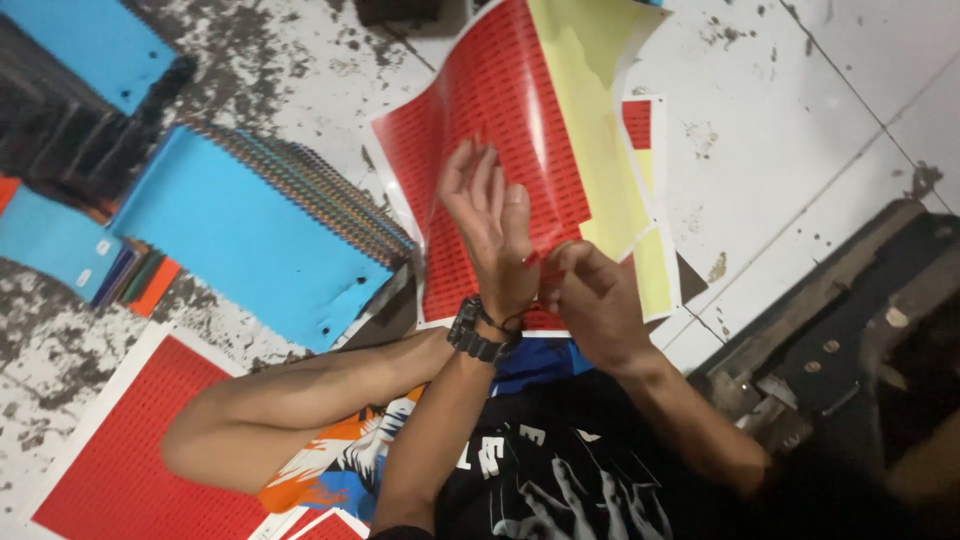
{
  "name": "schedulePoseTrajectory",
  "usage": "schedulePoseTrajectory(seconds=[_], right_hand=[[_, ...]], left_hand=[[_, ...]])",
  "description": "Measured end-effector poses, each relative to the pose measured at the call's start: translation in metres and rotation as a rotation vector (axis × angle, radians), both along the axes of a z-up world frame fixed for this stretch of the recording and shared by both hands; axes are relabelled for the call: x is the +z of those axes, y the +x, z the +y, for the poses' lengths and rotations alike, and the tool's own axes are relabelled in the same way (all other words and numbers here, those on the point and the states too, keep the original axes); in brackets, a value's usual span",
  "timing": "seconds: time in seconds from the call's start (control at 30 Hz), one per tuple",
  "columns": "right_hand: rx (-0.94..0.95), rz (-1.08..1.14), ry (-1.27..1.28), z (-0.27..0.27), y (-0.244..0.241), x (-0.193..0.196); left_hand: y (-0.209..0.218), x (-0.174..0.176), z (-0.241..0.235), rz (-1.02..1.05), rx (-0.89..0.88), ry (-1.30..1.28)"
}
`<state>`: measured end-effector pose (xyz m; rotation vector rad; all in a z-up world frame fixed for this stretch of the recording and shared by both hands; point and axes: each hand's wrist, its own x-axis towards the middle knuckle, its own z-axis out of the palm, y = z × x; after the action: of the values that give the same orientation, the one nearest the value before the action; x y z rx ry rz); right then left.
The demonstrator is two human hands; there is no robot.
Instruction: The person sits on the floor and assembles notebooks by inserting small red tabs into the top edge of blue covers. They handle stacks of blue covers and red textured sheets, peeling a backing strip from a red sheet before continuing to insert tabs into the covers.
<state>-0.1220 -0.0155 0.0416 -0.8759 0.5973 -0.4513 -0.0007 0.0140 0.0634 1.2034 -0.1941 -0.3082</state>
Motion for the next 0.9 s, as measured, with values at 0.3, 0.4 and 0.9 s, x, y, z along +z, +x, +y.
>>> schedulePoseTrajectory(seconds=[0.3,0.4,0.9], right_hand=[[0.179,0.026,-0.394,0.009,0.032,0.038],[0.241,0.05,-0.63,0.009,0.047,0.067],[0.569,-0.288,-0.988,0.074,0.128,0.122]], left_hand=[[0.013,0.034,0.033,0.031,0.091,-0.12],[0.019,0.048,0.05,-0.025,0.132,-0.112],[0.055,0.086,0.16,-0.38,0.588,0.148]])
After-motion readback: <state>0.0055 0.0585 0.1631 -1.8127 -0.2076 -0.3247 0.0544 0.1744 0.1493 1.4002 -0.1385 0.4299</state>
